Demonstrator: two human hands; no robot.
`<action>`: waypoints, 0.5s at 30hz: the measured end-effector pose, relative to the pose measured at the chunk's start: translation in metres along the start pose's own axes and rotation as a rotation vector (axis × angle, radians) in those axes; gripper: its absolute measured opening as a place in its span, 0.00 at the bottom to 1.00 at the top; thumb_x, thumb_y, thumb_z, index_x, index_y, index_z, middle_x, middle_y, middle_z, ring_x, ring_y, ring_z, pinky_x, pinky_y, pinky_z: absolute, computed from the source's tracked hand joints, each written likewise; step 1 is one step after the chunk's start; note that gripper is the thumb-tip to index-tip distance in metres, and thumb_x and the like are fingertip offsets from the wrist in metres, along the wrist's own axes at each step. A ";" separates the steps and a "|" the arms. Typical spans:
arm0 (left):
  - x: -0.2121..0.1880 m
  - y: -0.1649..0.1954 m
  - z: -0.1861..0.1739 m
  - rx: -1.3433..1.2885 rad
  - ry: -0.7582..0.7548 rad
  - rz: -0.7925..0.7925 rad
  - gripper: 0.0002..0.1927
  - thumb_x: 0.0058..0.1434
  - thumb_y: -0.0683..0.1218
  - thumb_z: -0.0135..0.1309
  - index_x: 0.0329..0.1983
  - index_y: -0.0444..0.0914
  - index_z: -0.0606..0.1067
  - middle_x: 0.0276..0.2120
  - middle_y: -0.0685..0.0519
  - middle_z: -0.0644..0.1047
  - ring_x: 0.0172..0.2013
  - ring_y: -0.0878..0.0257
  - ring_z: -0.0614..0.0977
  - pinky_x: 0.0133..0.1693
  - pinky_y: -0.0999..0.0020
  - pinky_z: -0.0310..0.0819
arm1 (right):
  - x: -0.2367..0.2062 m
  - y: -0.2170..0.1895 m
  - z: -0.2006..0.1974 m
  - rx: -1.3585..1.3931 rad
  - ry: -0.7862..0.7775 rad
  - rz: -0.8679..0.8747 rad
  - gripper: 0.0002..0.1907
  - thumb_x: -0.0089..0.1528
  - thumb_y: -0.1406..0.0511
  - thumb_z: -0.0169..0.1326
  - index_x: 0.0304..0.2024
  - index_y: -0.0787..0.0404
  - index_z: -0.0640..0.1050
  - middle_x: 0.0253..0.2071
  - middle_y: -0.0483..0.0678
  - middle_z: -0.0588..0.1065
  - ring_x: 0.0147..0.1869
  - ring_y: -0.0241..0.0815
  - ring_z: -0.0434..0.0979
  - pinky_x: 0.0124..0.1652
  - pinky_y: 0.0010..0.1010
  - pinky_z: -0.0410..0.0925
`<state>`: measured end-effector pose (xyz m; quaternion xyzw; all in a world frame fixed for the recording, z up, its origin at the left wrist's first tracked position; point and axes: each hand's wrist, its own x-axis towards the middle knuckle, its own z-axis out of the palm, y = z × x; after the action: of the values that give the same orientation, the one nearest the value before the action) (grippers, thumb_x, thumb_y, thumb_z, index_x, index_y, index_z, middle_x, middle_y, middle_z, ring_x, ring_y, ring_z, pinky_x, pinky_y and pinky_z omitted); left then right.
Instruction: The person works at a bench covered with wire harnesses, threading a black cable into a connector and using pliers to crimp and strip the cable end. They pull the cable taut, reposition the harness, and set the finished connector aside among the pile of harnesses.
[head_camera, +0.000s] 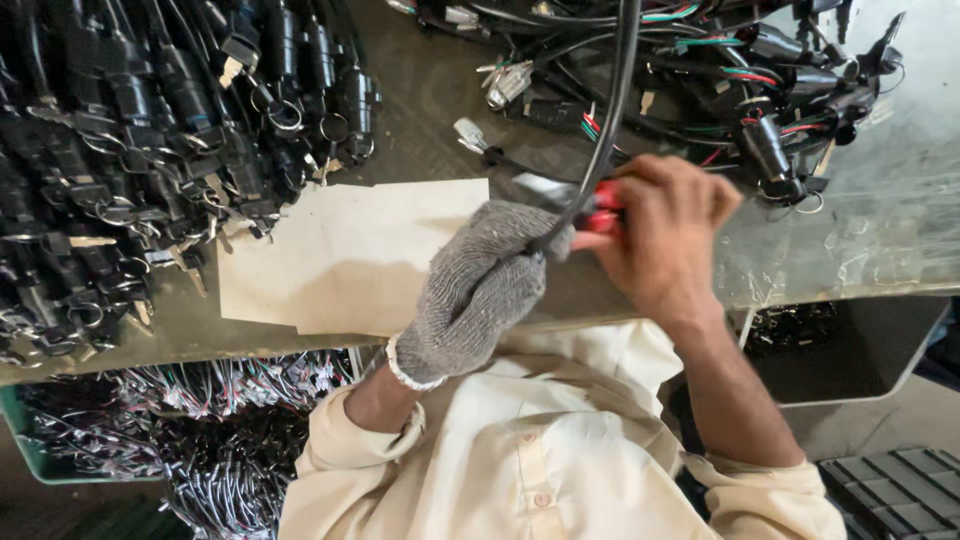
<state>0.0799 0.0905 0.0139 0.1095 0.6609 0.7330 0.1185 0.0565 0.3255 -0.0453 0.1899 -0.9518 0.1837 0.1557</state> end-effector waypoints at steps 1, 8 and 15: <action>-0.001 0.004 0.000 -0.094 -0.022 -0.076 0.14 0.76 0.45 0.49 0.60 0.34 0.75 0.49 0.54 0.75 0.39 0.70 0.75 0.42 0.74 0.73 | -0.004 0.006 -0.001 0.370 0.051 0.217 0.27 0.61 0.44 0.61 0.50 0.55 0.75 0.54 0.46 0.74 0.52 0.46 0.69 0.50 0.45 0.58; -0.003 0.017 0.017 -0.277 -0.113 -0.156 0.23 0.78 0.52 0.47 0.69 0.34 0.69 0.43 0.57 0.76 0.40 0.73 0.73 0.44 0.78 0.70 | -0.027 -0.003 -0.012 1.462 -0.149 0.659 0.14 0.63 0.66 0.58 0.50 0.64 0.77 0.44 0.50 0.78 0.42 0.47 0.74 0.43 0.39 0.68; -0.028 0.008 0.030 -0.263 -0.005 -0.112 0.23 0.78 0.48 0.47 0.71 0.33 0.61 0.43 0.55 0.74 0.39 0.69 0.73 0.40 0.73 0.70 | 0.018 -0.026 -0.035 0.497 0.005 -0.068 0.17 0.49 0.75 0.58 0.40 0.67 0.71 0.51 0.60 0.77 0.58 0.67 0.76 0.52 0.47 0.71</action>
<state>0.1161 0.1093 0.0252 0.0578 0.5638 0.8052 0.1742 0.0597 0.3120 -0.0002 0.2540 -0.8702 0.4070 0.1128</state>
